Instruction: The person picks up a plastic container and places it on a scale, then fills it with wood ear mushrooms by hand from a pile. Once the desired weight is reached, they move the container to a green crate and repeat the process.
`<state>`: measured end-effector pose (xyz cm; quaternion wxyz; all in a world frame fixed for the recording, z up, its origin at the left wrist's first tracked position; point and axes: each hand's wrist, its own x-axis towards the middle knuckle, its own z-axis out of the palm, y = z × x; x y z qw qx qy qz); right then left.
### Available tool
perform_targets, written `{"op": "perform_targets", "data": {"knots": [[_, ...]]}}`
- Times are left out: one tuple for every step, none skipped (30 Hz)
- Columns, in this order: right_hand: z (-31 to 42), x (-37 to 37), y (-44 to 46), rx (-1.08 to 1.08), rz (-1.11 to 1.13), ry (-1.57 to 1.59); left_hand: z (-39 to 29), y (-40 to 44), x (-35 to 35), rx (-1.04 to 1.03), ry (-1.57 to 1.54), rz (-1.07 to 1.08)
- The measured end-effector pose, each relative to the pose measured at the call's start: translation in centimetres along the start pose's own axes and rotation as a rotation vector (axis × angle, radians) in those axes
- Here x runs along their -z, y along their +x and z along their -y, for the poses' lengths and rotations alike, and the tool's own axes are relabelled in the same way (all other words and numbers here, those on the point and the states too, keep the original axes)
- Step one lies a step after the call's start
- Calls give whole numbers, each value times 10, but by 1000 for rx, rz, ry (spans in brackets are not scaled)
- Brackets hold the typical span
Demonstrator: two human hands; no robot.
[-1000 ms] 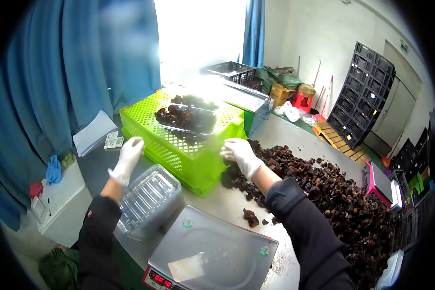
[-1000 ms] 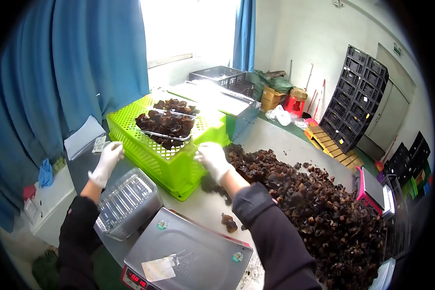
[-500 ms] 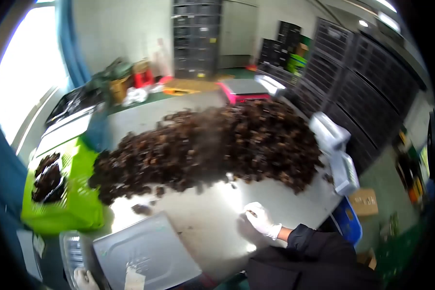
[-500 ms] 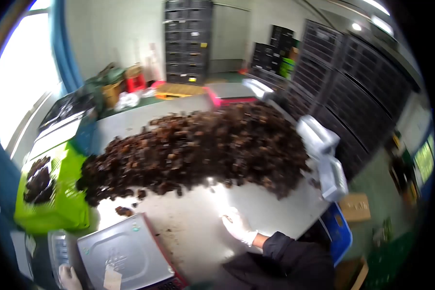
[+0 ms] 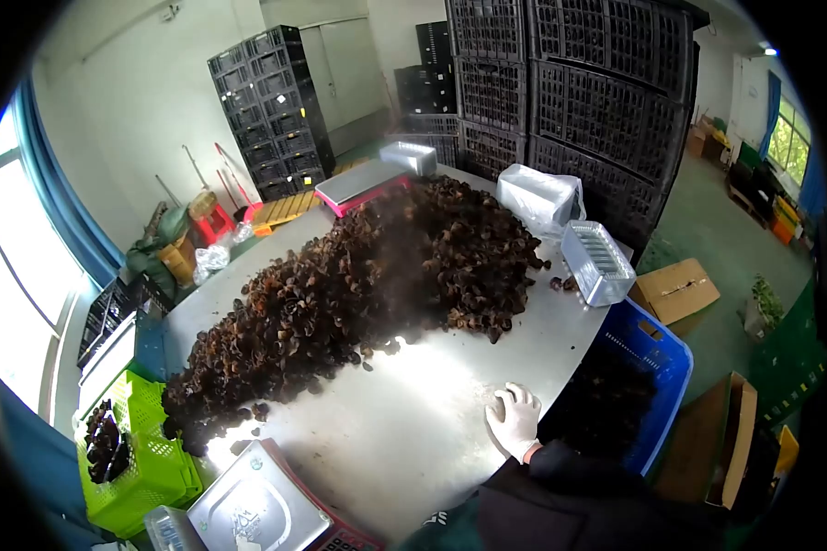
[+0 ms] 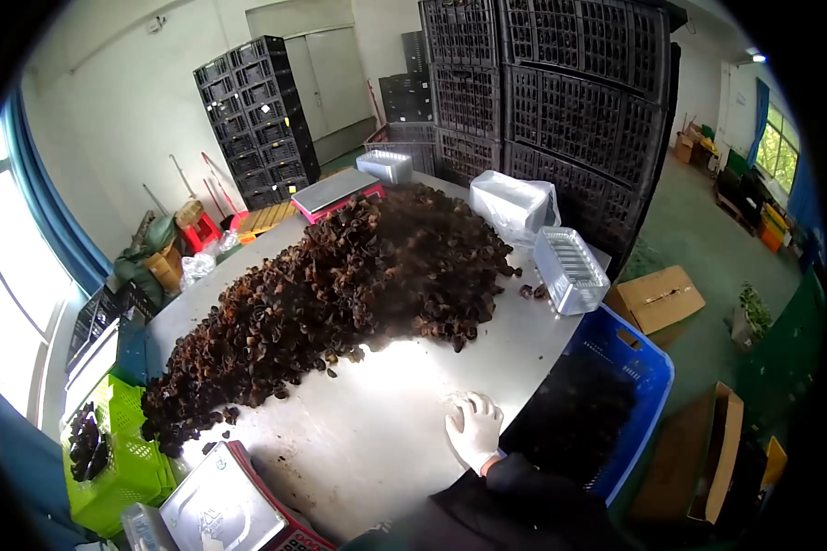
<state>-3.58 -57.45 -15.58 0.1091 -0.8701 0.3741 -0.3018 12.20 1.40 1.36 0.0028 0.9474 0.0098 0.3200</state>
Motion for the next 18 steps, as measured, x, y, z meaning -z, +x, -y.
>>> {"op": "perform_targets", "data": {"knots": [[0,0,1,15,-6,8,1,-14,-26,-62,-42,-179],[0,1,2,29,-14,14,-35,-19,-19,-126,-140,-217],[0,2,2,41,-21,16,-77,-27,-11,-158,-170,-172],[1,2,2,54,-44,-11,-111,-52,-30,-26,-512,-91],[2,4,3,57,-38,6,-156,-58,-16,145,-743,319],[1,3,3,53,-34,-5,-208,-58,-1,309,-958,744],[-1,0,3,44,-31,-18,-257,-67,3,-215,-863,264],[-2,-1,3,37,-17,17,-289,-71,15,-429,-849,264],[0,4,4,52,-5,39,-307,-90,-25,-610,-955,287],[-2,3,4,42,36,70,-336,-106,-29,-633,-997,435],[0,6,6,23,75,69,-356,-111,-43,-677,-1000,419],[7,22,13,29,38,177,-377,-119,-62,-738,-1015,408],[1,15,22,-4,222,161,-396,-130,-82,-807,-1035,403],[0,13,18,-3,157,154,-411,-140,-101,-881,-1060,400],[-9,-13,9,36,-24,142,-424,-148,-115,-951,-1085,392],[-7,-17,7,-36,6,179,-431,-151,-130,-990,-1055,348],[2,8,9,-70,169,40,-436,-151,-157,-997,-970,451],[-2,1,11,-107,206,106,-450,-151,-181,-1017,-1002,345]]}}
